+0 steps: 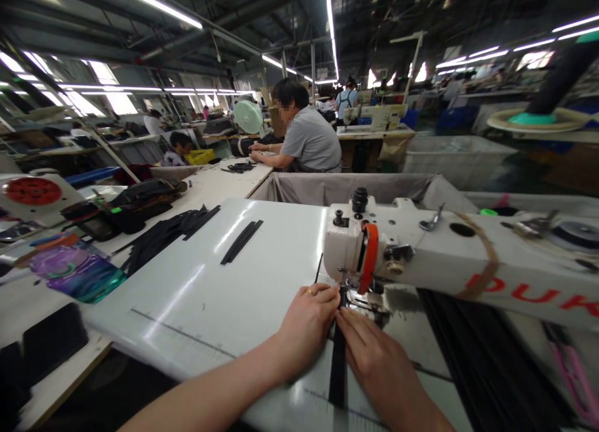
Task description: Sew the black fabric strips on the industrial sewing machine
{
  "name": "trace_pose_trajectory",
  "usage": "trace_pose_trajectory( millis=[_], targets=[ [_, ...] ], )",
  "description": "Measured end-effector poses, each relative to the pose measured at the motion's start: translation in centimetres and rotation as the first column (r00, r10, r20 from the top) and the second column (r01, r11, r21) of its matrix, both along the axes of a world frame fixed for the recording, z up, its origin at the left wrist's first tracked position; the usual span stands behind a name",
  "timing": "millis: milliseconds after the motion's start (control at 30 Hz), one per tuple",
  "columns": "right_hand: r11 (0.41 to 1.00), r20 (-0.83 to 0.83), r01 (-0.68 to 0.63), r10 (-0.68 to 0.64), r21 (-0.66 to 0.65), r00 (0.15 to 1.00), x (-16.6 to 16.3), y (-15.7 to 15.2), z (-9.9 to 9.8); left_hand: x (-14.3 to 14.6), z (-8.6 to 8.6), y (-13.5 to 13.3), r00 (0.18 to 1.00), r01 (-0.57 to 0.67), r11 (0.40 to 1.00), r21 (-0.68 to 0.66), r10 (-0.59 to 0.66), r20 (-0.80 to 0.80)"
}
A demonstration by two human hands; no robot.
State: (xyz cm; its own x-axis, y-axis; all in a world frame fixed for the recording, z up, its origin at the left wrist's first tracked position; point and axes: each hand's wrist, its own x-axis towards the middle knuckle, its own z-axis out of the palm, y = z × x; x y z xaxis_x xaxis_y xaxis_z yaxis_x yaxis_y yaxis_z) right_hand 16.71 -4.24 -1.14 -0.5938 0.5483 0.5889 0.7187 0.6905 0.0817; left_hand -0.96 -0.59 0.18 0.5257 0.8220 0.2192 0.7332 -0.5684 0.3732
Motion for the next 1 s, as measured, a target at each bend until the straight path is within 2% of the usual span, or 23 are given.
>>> trace_pose_trajectory(
  millis=[167, 400, 667, 800, 1000],
  targets=[
    [0.999, -0.020, -0.008, 0.007, -0.034, 1.000, 0.1, -0.1, 0.4, 0.0, 0.0, -0.2, 0.999, 0.021, 1.000, 0.016, -0.021, 0.034],
    [0.993, -0.081, 0.040, -0.050, -0.112, 0.995, -0.4, 0.1, 0.9, 0.0, -0.1, 0.5, 0.993, 0.013, 0.999, 0.031, -0.017, 0.113],
    [0.969, -0.248, -0.107, 0.049, -0.224, 0.967, 0.3, -0.3, 1.6, -0.2, 0.0, 1.1, 0.984, 0.029, 1.000, 0.001, -0.029, 0.174],
    [0.959, -0.271, -0.156, 0.089, -0.237, 0.958, 0.5, -0.3, 1.6, -0.2, -0.1, 1.0, 0.982, 0.031, 1.000, 0.002, -0.031, 0.188],
    [0.975, -0.214, -0.074, 0.028, -0.211, 0.977, 0.7, 0.3, 1.2, -0.1, -0.1, 1.1, 0.984, 0.032, 0.999, 0.011, -0.033, 0.178]
  ],
)
